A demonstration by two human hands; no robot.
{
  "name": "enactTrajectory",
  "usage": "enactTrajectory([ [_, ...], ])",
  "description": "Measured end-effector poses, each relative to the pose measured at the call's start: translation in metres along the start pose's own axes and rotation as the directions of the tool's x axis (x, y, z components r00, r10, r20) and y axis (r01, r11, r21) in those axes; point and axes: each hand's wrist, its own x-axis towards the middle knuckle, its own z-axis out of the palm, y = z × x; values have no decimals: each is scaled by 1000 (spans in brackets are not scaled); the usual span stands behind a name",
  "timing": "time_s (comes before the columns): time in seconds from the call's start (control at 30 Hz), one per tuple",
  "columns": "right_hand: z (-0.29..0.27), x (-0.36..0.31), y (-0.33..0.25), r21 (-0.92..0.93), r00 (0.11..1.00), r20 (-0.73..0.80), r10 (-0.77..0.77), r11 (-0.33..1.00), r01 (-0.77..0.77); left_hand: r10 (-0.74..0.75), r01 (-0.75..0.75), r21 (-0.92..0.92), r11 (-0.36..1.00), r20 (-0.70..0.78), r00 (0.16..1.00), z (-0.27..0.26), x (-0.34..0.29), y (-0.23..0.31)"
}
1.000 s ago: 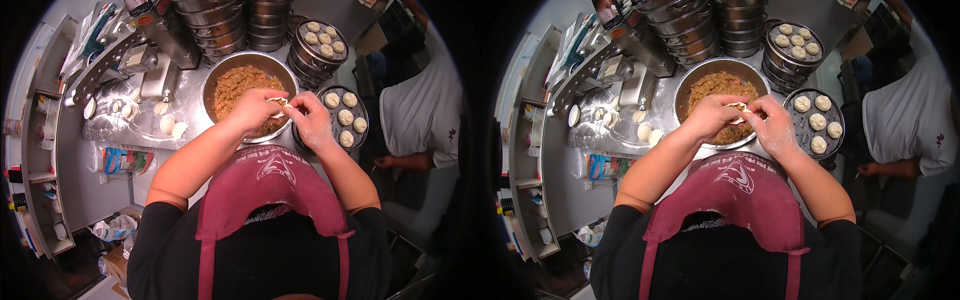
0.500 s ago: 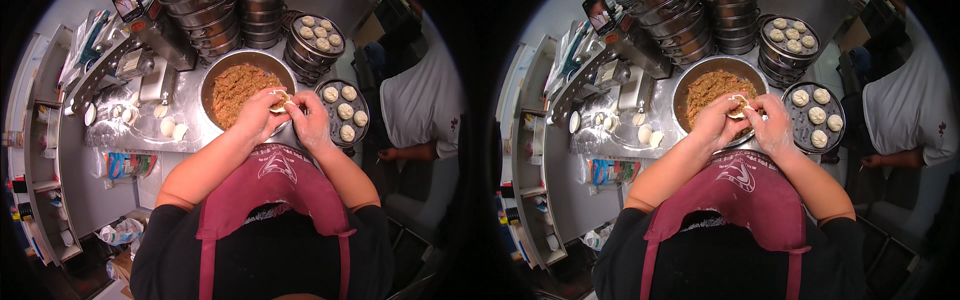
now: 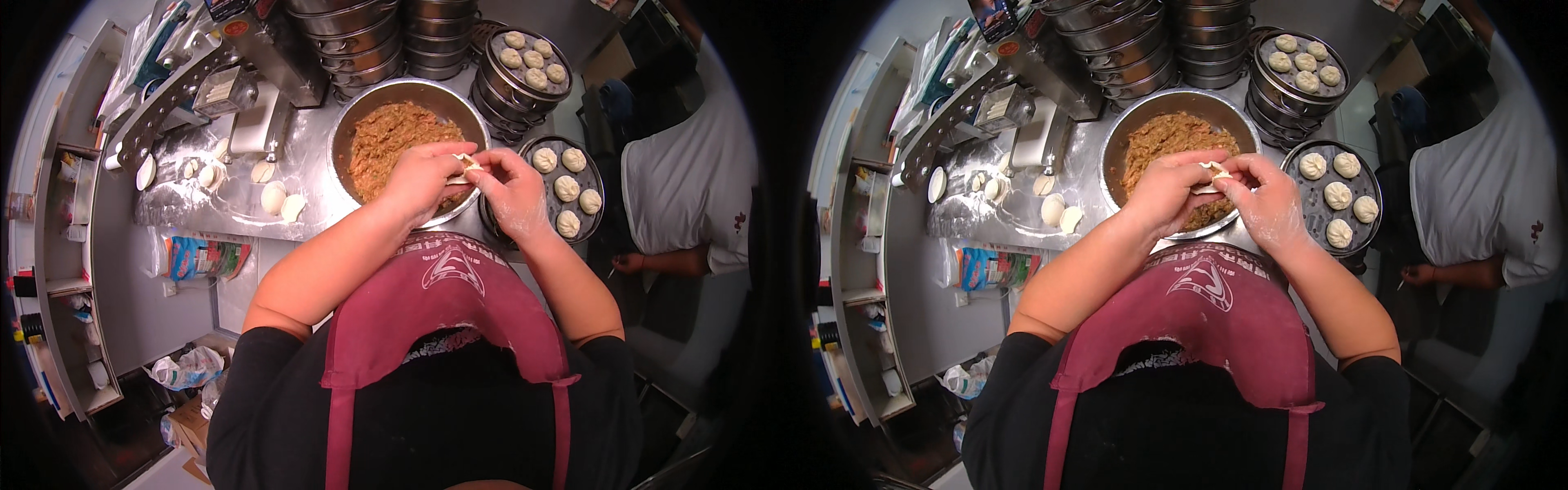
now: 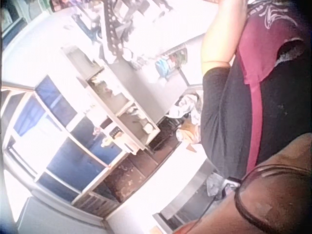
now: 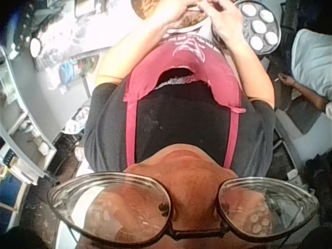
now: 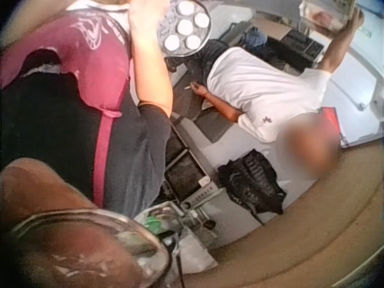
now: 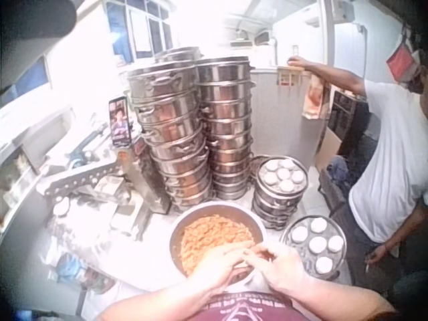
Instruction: The person fills round dough pieces with a meat mixture, folds and seals them into buns, and places them into stacked metal steamers. The person also moves a filled steamer tray into a large steaming cabinet.
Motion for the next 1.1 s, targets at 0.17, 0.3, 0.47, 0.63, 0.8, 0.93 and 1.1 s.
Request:
enactTrajectory([
  [0.17,-4,5,-6,-444,853,71,-517,749,492,-29,29,62,998,-4,1000,-2,1,3],
  [0.3,-5,3,-10,-252,982,76,-174,949,188,-46,40,126,991,43,998,-2,3,5],
  [0.47,-8,9,-11,-385,883,143,-447,797,466,-85,74,220,973,44,995,-1,7,13],
  [0.63,-6,13,-9,-133,992,117,-54,989,69,-50,34,244,969,57,997,0,8,23],
  [0.8,-5,23,-4,219,986,-1,168,962,-164,165,-170,138,976,52,985,0,8,11],
  [0.93,3,18,3,310,979,28,202,929,-201,221,-217,82,973,-47,974,4,10,-8],
  [1.1,2,11,1,-164,977,-40,-210,966,201,303,-275,248,929,-86,949,5,8,-8],
])
